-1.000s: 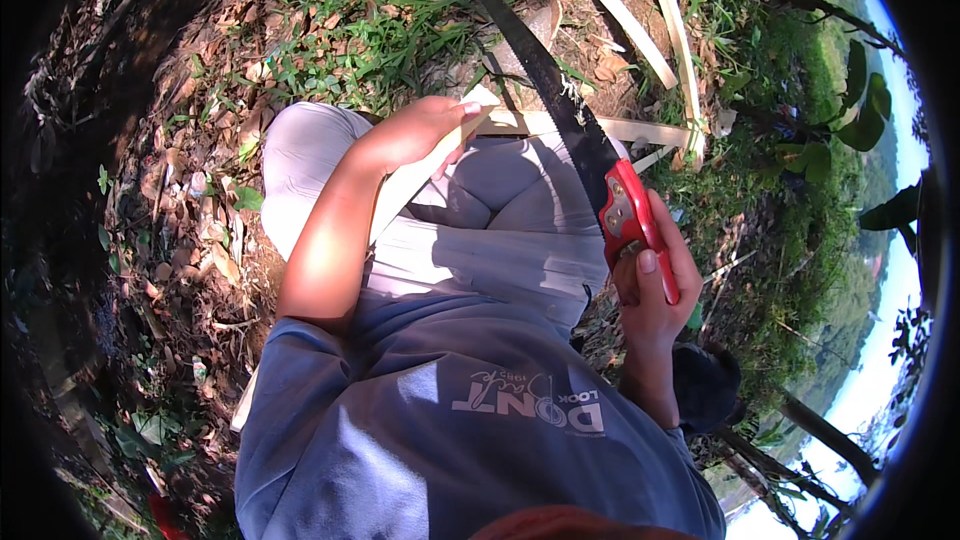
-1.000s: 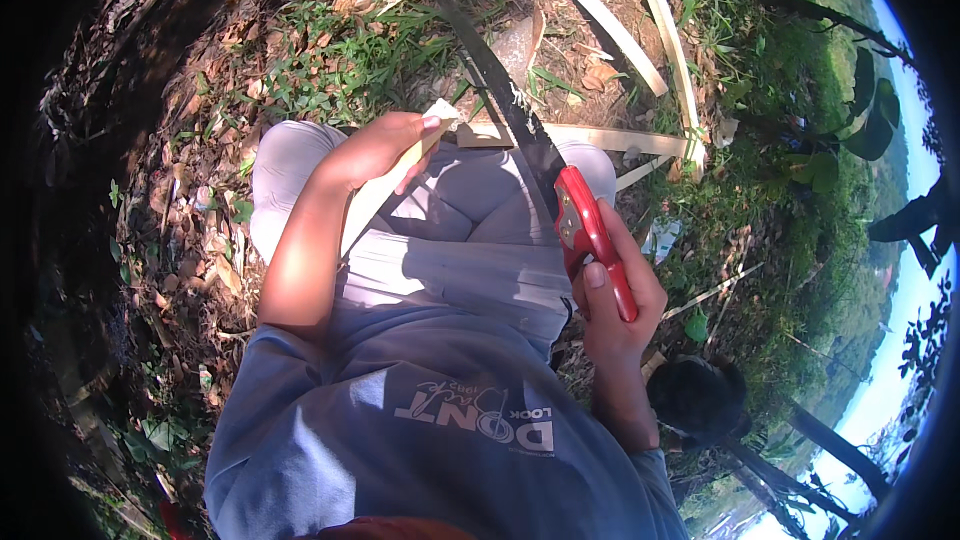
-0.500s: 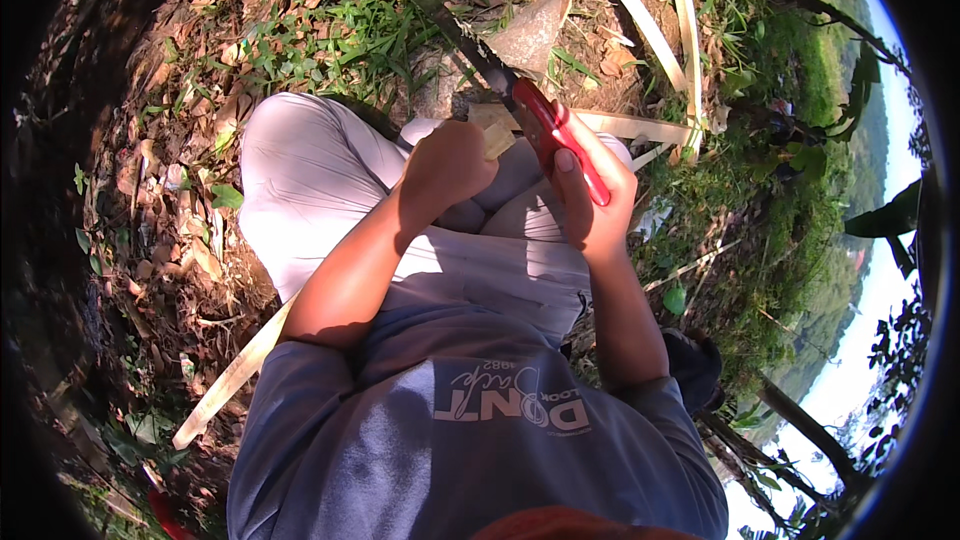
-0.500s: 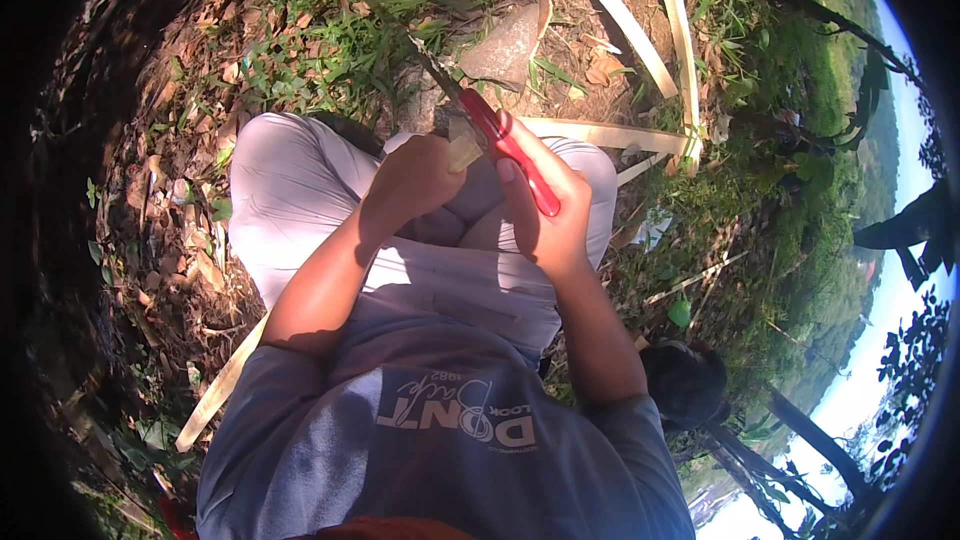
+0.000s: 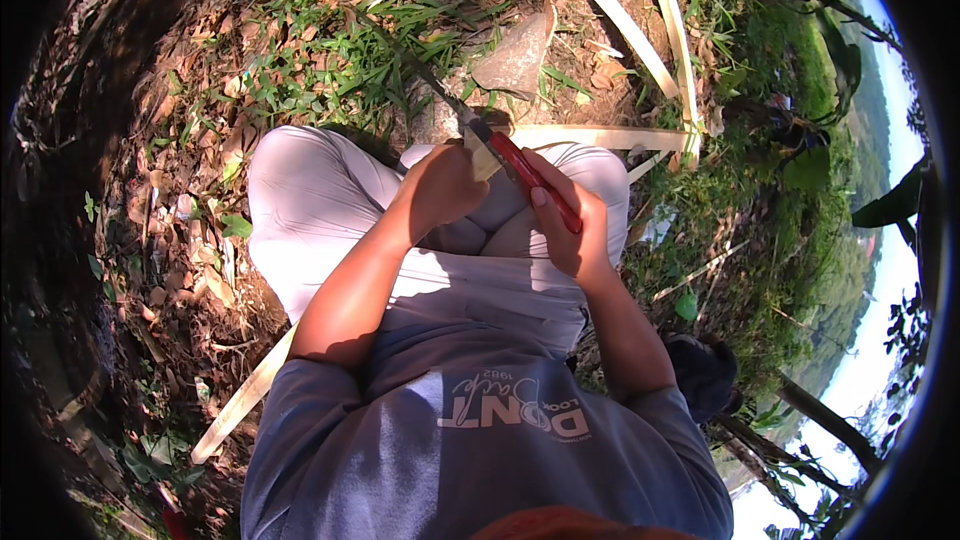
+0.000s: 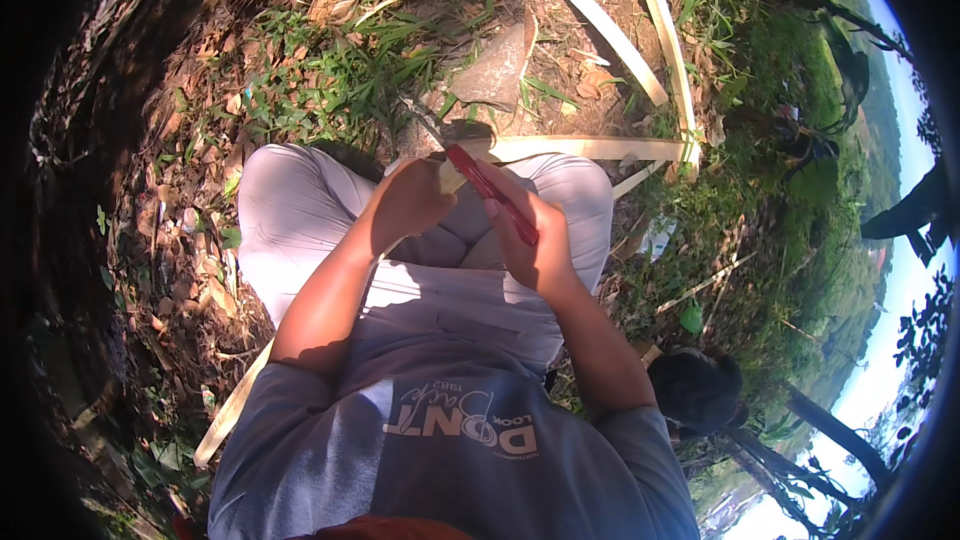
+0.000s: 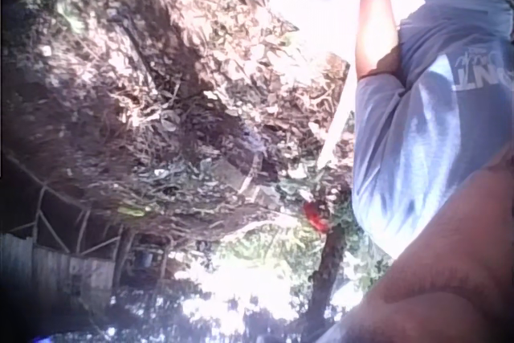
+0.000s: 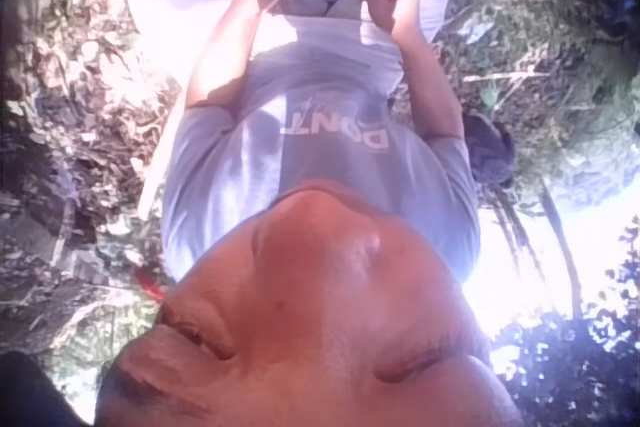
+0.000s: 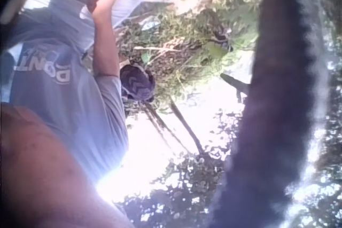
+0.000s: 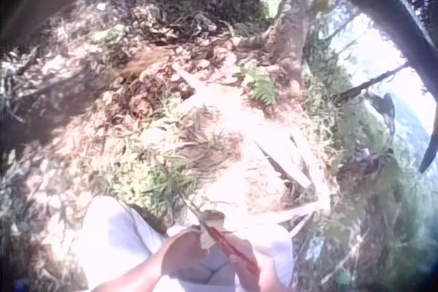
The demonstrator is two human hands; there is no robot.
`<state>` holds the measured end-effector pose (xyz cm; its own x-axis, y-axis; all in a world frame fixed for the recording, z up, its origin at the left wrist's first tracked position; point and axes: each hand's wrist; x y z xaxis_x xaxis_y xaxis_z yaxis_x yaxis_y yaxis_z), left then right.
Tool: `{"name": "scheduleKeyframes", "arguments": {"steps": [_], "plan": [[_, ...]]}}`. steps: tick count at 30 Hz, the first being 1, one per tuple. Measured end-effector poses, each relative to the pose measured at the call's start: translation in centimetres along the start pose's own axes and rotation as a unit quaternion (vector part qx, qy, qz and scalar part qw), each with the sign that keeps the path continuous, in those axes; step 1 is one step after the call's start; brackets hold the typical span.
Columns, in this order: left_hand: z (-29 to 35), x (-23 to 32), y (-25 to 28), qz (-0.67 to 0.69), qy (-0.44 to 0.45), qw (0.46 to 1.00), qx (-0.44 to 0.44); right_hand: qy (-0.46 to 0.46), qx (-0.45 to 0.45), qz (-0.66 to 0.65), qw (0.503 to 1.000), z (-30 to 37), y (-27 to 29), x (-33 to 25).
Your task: The person sits on the ground and uses a red folding saw to cut a thin piece of light-colored wood. They hold the wood with their left hand and saw with their right hand, making repetitive strokes to slice through the material.
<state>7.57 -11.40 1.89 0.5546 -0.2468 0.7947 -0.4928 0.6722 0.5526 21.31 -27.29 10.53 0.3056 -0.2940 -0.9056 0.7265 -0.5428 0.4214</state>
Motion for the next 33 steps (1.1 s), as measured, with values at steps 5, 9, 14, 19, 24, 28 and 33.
{"name": "scheduleKeyframes", "arguments": {"steps": [5,9,14,19,24,28,33], "plan": [[-0.5,-1.3,0.7,0.047,0.016,0.999,0.020,-0.018,-0.021,0.074,0.997,3.4,4.1,-1.0],[-0.3,-1.0,1.5,0.036,0.044,0.998,-0.013,0.023,-0.006,0.070,0.997,7.8,9.5,-1.6],[0.3,-0.3,0.7,0.020,0.032,0.999,0.018,0.047,-0.023,0.104,0.993,8.2,11.2,-4.1],[0.3,-0.8,-0.6,-0.008,-0.016,0.996,0.083,0.084,-0.009,0.069,0.994,1.6,2.7,-1.3],[-1.2,-3.0,2.6,0.020,0.058,0.993,0.098,0.053,-0.039,0.063,0.996,4.2,6.0,-3.2],[0.0,0.3,2.4,-0.027,0.050,0.996,0.068,0.082,0.005,0.066,0.994,6.3,10.0,-3.3],[0.7,0.3,-0.2,-0.075,-0.081,0.993,0.037,0.103,0.001,0.045,0.994,1.8,2.8,-1.1]]}}
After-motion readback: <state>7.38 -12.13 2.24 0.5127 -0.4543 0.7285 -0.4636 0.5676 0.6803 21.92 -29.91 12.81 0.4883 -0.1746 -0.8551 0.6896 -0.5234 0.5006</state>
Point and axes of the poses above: each hand's wrist, its own z-axis away from the middle knuckle, its own y-axis out of the back of the hand, x = y × z, and after that the axes turned 14 degrees about x, right-handed
